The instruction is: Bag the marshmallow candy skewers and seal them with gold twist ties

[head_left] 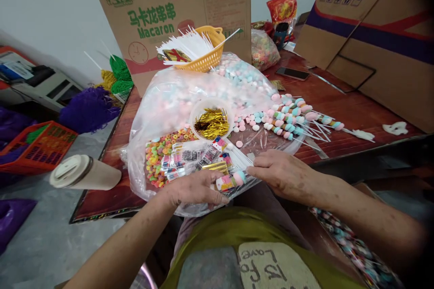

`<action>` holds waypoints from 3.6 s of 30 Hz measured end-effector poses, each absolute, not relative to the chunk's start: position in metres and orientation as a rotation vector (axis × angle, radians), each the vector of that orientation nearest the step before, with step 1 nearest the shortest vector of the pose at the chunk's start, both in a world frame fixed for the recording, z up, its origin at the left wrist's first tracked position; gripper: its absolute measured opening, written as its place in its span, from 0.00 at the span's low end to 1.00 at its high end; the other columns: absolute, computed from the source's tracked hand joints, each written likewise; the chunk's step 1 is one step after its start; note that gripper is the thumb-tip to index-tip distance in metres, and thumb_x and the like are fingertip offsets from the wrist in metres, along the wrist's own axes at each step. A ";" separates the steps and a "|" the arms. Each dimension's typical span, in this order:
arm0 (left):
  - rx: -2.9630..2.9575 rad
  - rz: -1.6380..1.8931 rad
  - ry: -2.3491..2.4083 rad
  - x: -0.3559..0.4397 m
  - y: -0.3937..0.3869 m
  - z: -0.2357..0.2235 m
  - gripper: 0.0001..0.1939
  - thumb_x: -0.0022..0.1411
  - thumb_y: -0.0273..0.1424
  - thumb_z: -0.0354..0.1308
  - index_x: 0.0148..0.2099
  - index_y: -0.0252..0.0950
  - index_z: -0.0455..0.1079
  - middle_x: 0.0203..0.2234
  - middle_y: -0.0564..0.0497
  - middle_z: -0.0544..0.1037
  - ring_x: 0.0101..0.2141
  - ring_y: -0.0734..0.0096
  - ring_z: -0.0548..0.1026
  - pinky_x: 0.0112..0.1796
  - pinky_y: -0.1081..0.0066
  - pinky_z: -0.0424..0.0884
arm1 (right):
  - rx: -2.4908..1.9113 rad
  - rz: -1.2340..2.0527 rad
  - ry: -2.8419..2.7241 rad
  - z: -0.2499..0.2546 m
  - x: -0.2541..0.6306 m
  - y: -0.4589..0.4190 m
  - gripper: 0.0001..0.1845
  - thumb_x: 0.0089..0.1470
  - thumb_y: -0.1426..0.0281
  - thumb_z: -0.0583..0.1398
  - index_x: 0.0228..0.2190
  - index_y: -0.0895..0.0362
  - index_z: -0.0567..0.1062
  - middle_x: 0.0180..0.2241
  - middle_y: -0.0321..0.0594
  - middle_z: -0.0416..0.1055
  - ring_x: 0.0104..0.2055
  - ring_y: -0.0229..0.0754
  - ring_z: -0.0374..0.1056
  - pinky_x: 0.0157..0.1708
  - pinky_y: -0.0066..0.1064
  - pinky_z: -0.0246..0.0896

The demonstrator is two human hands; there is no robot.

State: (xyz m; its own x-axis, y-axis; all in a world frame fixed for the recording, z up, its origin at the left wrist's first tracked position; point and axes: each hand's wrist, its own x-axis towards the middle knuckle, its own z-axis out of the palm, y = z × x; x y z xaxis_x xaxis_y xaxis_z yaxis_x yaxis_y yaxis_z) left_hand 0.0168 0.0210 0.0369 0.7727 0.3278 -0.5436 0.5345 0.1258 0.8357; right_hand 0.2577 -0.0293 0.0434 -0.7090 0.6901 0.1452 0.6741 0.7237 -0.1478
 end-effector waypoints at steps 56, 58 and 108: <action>1.325 0.594 0.989 0.044 -0.012 0.007 0.22 0.59 0.47 0.50 0.47 0.37 0.68 0.30 0.52 0.72 0.25 0.77 0.66 0.23 0.77 0.62 | -1.201 1.488 -1.239 -0.022 0.194 -0.039 0.20 0.53 0.53 0.54 0.22 0.56 0.64 0.15 0.30 0.61 0.15 0.33 0.55 0.16 0.26 0.52; 1.419 0.409 0.861 0.036 -0.011 0.012 0.20 0.62 0.47 0.46 0.40 0.34 0.67 0.26 0.53 0.70 0.24 0.78 0.63 0.23 0.78 0.61 | -1.195 1.533 -1.265 -0.017 0.195 -0.039 0.18 0.52 0.54 0.54 0.25 0.55 0.64 0.18 0.31 0.64 0.15 0.34 0.58 0.16 0.26 0.53; 0.511 1.059 1.135 -0.001 0.027 -0.014 0.22 0.36 0.41 0.70 0.29 0.31 0.70 0.16 0.55 0.70 0.15 0.80 0.67 0.12 0.83 0.50 | -1.650 0.384 -2.193 0.025 0.187 0.123 0.13 0.58 0.71 0.46 0.29 0.58 0.69 0.29 0.38 0.69 0.29 0.36 0.63 0.29 0.27 0.57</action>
